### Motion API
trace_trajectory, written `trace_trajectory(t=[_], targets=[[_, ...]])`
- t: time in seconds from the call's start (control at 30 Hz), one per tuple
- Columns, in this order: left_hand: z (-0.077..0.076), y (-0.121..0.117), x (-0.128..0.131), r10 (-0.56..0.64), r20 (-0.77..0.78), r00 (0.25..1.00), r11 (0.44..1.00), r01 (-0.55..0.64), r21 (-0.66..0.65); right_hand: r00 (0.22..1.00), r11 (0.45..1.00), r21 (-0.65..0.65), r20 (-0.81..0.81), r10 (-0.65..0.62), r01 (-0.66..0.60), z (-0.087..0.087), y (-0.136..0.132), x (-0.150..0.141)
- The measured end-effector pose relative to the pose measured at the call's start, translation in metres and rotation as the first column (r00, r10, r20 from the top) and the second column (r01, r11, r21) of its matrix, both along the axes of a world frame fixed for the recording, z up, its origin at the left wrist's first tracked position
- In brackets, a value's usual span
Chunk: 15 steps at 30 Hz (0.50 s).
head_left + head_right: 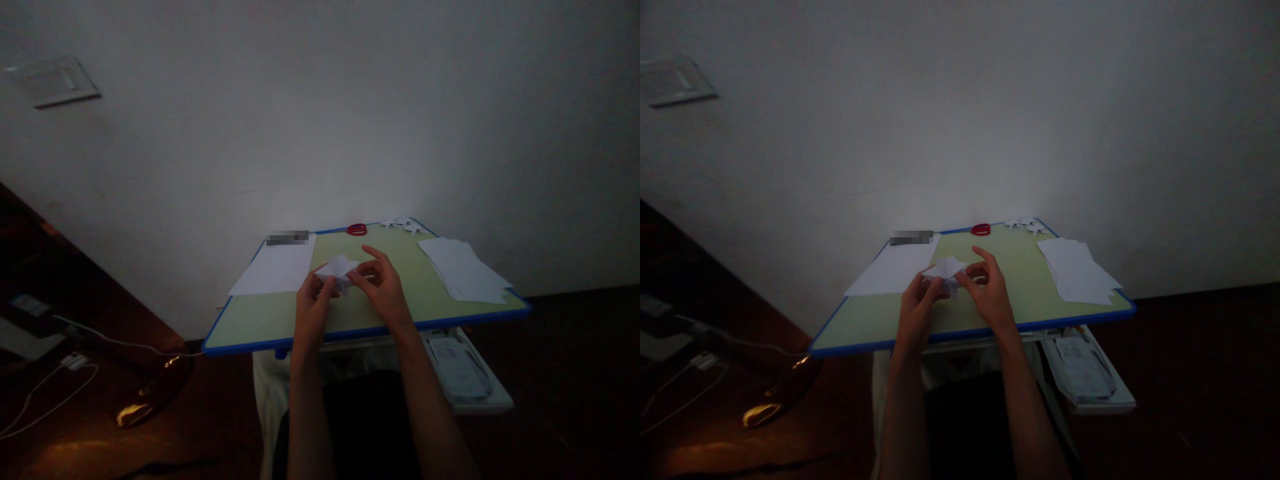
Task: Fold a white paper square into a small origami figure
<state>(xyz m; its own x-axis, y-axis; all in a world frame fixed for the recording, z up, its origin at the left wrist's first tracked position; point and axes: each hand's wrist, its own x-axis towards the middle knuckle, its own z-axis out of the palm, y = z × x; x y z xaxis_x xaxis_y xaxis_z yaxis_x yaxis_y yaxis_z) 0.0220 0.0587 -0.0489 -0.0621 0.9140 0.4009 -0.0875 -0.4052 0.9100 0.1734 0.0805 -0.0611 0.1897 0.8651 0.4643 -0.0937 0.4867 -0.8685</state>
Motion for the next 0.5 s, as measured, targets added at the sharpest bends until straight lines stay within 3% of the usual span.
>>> trace_trajectory(t=[0.5], targets=[[0.002,0.0031,0.0013,0.033,0.042,0.999,0.998,-0.031,-0.048,0.987,0.995,0.088,0.16,0.032,-0.046,0.0094,-0.0097,0.0012]])
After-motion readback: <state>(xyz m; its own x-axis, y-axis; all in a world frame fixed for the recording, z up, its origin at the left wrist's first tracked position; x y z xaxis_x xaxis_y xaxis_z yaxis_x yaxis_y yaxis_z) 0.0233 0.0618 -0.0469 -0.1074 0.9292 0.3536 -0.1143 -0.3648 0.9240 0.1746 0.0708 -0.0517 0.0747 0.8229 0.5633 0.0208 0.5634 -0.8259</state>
